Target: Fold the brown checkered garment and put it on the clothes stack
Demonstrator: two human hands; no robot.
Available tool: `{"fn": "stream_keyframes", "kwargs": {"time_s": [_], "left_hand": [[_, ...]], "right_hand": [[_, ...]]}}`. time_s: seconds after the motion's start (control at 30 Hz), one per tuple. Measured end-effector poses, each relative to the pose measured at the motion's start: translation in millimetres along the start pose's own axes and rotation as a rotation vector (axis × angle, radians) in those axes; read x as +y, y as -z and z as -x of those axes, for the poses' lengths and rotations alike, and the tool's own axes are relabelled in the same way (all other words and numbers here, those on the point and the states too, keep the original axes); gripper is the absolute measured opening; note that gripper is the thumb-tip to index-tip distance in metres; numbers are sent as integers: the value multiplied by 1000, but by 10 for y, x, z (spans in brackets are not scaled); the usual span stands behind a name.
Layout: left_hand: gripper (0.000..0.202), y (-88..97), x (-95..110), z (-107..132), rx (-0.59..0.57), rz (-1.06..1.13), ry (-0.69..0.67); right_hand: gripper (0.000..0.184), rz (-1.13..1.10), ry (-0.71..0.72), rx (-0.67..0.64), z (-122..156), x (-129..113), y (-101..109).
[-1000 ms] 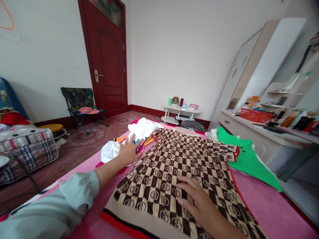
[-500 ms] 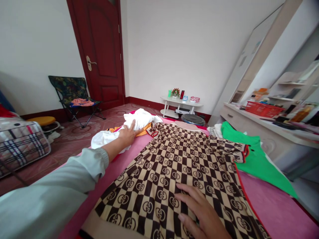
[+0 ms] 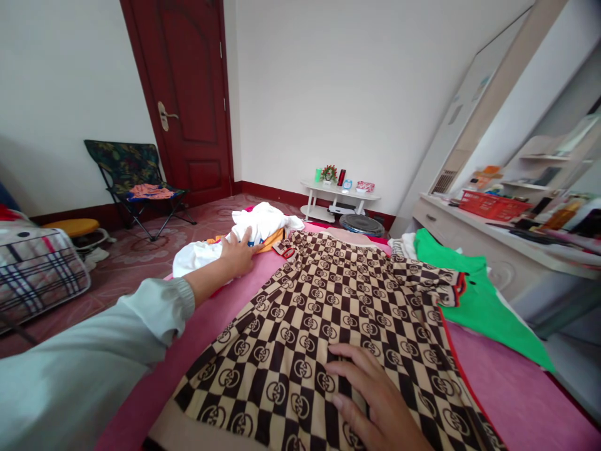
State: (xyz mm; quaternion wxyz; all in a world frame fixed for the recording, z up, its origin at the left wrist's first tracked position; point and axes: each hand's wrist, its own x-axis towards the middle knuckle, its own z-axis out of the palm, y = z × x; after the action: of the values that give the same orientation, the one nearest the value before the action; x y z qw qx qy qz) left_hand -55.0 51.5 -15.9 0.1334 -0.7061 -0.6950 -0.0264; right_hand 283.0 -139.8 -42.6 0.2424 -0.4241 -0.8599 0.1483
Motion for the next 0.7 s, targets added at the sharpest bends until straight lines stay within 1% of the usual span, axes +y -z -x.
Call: {"fn": "stream_keyframes", "kwargs": {"time_s": [0.1, 0.17, 0.23, 0.33, 0.37, 0.4, 0.47, 0.5, 0.53, 0.6, 0.67, 0.7], "left_hand": [[34, 124, 210, 121, 74, 13, -37], [34, 179, 374, 135, 87, 134, -51], [41, 199, 526, 76, 32, 386, 43], [59, 169, 710, -101, -150, 741, 234], [64, 150, 758, -163, -193, 808, 270], [68, 131, 801, -219, -200, 832, 284], [73, 98, 869, -305, -114, 761, 244], [74, 89, 890, -338, -48, 676, 195], [70, 86, 900, -366, 12, 575, 134], [52, 107, 874, -416, 71, 424, 24], [33, 160, 779, -464, 80, 352, -31], [28, 193, 709, -485, 84, 326, -47]], "right_hand": [[24, -17, -10, -12, 1, -5, -9], [24, -29, -10, -13, 4, -10, -11], [24, -40, -4, -5, 9, -11, -11], [26, -54, 15, 20, 18, -5, -9], [26, -58, 23, 29, 21, -2, -7], [26, -61, 29, 35, 23, 1, -5], [26, -69, 34, 37, 25, 6, 0], [26, -72, 32, 36, 27, 7, 2], [26, -75, 28, 35, 28, 6, 5], [27, -79, 14, 28, 31, 0, 12], [27, -83, -4, 19, 33, -15, 21], [26, -85, -13, 15, 34, -24, 25]]}}
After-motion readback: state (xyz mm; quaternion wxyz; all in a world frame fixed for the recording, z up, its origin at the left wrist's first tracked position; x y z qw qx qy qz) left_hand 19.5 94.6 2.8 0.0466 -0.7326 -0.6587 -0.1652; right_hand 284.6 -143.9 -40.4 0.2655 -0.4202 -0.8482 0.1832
